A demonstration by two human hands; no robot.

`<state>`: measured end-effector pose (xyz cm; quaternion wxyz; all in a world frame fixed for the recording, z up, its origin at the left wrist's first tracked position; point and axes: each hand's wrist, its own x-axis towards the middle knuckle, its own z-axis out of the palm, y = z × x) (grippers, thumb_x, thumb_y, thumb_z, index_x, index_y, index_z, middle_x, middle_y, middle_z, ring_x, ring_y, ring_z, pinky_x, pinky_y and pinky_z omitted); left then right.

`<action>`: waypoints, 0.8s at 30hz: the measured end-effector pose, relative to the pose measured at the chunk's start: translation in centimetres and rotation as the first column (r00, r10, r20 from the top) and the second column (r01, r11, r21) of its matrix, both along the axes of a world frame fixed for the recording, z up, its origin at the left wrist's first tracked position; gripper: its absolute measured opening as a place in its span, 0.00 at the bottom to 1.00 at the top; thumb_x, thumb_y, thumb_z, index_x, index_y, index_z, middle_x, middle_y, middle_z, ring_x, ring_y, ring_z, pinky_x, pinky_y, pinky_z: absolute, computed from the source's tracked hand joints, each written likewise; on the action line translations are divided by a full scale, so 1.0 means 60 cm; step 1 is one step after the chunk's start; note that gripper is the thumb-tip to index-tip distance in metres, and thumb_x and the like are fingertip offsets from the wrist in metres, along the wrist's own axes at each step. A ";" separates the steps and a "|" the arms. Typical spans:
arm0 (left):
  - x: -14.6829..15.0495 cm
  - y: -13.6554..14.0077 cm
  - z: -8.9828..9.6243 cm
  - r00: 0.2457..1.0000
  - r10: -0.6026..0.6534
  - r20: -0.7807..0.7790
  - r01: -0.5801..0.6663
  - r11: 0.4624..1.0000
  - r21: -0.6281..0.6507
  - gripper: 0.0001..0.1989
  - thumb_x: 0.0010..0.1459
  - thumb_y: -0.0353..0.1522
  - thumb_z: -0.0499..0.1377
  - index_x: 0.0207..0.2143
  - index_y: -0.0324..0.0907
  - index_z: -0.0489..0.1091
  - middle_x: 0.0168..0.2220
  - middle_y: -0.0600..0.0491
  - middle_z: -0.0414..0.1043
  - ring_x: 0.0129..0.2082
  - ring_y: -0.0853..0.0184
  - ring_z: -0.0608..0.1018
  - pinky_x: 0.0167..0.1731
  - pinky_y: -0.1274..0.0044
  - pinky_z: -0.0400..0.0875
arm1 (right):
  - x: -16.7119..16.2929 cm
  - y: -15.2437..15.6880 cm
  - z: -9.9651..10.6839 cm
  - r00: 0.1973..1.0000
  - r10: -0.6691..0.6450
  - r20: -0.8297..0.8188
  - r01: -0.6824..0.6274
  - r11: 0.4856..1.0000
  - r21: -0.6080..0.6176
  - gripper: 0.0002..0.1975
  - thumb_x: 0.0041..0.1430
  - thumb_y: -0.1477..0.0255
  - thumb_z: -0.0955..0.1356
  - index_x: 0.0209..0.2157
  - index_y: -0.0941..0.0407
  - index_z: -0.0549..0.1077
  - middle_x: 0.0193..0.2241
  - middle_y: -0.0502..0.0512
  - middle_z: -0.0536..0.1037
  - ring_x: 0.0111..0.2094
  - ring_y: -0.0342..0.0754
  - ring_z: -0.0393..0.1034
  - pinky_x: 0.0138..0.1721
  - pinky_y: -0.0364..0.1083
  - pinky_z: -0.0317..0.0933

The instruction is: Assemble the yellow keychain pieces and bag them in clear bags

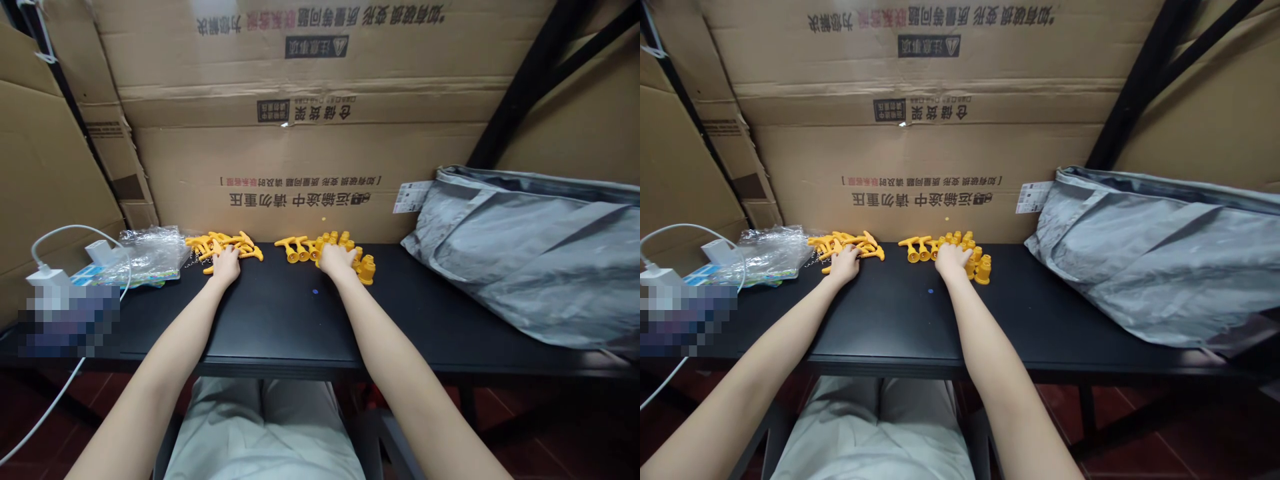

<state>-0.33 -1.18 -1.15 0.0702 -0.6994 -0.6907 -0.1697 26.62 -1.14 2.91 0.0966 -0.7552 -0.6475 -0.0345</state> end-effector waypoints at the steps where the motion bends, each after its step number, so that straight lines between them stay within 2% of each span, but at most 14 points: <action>1: -0.001 0.001 0.000 1.000 0.004 0.011 -0.004 1.000 0.006 0.19 0.59 0.25 0.48 0.50 0.43 0.68 0.56 0.43 0.64 0.55 0.55 0.68 0.52 0.59 0.61 | 0.000 0.000 0.001 1.000 0.002 0.002 -0.002 1.000 0.002 0.20 0.56 0.80 0.61 0.50 0.61 0.71 0.49 0.70 0.74 0.54 0.63 0.64 0.51 0.63 0.50; 10: -0.004 0.007 0.001 0.997 0.065 0.039 -0.066 0.998 0.017 0.17 0.56 0.24 0.50 0.47 0.39 0.67 0.51 0.41 0.66 0.53 0.55 0.70 0.52 0.63 0.62 | 0.001 0.005 0.007 0.998 0.003 0.058 -0.002 1.000 -0.014 0.17 0.55 0.77 0.64 0.46 0.60 0.75 0.47 0.69 0.74 0.52 0.65 0.64 0.51 0.66 0.48; 17: -0.001 0.002 0.007 0.994 0.085 0.068 -0.085 0.996 0.004 0.19 0.55 0.24 0.49 0.49 0.39 0.66 0.50 0.41 0.70 0.53 0.54 0.70 0.52 0.60 0.60 | -0.013 -0.009 0.018 0.992 0.086 0.088 -0.085 0.996 -0.019 0.15 0.55 0.74 0.66 0.44 0.61 0.75 0.45 0.71 0.75 0.53 0.67 0.64 0.51 0.65 0.49; 20: -0.001 0.000 0.010 0.993 0.088 0.078 -0.090 0.996 0.020 0.19 0.55 0.26 0.50 0.50 0.39 0.67 0.49 0.40 0.72 0.53 0.53 0.70 0.52 0.59 0.59 | -0.026 -0.021 0.021 0.976 0.202 0.079 -0.201 0.979 -0.023 0.13 0.58 0.74 0.64 0.43 0.61 0.74 0.45 0.69 0.76 0.52 0.64 0.66 0.51 0.62 0.52; 24: 0.002 -0.005 0.015 0.988 0.089 0.123 -0.100 0.991 0.085 0.20 0.56 0.29 0.51 0.52 0.41 0.66 0.48 0.43 0.73 0.52 0.53 0.71 0.52 0.60 0.59 | -0.044 -0.027 0.013 0.914 0.406 0.011 -0.406 0.914 -0.015 0.12 0.60 0.69 0.64 0.43 0.60 0.71 0.44 0.65 0.76 0.48 0.59 0.68 0.48 0.54 0.57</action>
